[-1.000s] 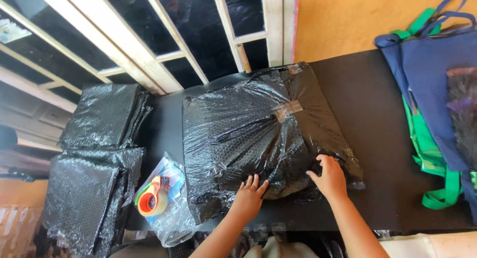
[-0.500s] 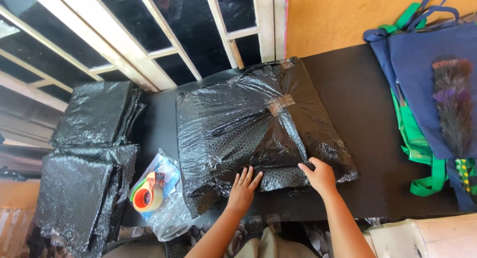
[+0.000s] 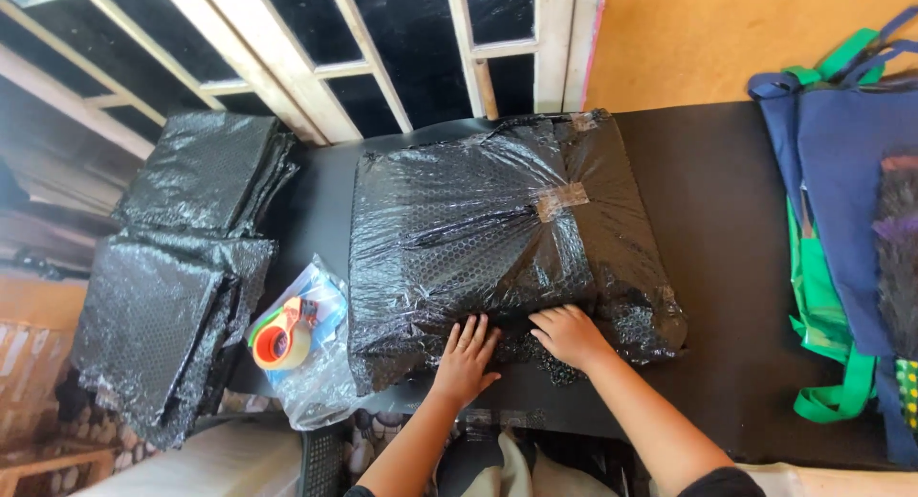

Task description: Wrapping a large item in black bubble wrap and securing it with clear packing tape using a hand-held dispenser.

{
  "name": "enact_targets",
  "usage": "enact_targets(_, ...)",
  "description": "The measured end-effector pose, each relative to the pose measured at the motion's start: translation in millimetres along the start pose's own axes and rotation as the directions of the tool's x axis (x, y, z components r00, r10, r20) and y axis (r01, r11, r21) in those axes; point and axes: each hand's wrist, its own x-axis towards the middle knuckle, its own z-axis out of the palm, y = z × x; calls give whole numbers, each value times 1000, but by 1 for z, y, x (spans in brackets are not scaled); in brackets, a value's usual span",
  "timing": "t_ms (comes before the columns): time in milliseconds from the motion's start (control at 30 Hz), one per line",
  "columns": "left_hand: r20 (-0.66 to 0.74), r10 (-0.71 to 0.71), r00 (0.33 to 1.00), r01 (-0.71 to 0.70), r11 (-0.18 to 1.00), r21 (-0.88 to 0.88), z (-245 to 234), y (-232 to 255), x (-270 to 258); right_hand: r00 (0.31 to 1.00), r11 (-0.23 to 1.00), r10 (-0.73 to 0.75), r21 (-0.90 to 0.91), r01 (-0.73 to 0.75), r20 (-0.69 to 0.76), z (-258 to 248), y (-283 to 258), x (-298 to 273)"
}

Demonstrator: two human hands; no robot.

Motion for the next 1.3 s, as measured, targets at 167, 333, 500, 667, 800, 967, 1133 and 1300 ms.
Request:
enact_targets(167, -273, 94, 958, -77, 994, 73, 16, 4, -14, 991, 997, -21, -71, 31, 132, 7, 10, 0)
enact_targets(333, -114, -61, 992, 62, 998, 5, 56, -1, -25, 934, 967, 52, -251, 41, 352, 10, 4, 3)
enact_targets(500, -185, -161, 970, 156, 987, -38, 50, 11, -19, 892, 949, 109, -313, 38, 439, 8, -7, 9)
enact_targets(667, -209, -200, 957, 190, 980, -65, 23, 8, -13, 983, 931, 23, -361, 46, 183, 49, 14, 3)
enact_targets(800, -222, -158, 962, 158, 987, -20, 21, 3, -10, 999, 983, 37, -182, -35, 9, 37, 9, 0)
enact_targets(967, -162, -122, 979, 141, 984, 111, 14, 0, 0, 993, 993, 47, -104, -59, -106, 28, -1, -8)
enact_targets(1133, -179, -129, 975, 160, 973, 168, 36, -10, 13, 832, 903, -373, -365, 224, -410, -11, -30, 1)
enact_targets(1300, -170, -152, 974, 178, 973, 147, 44, -14, 18, 771, 858, -464, -437, 270, -435, -32, -37, 28)
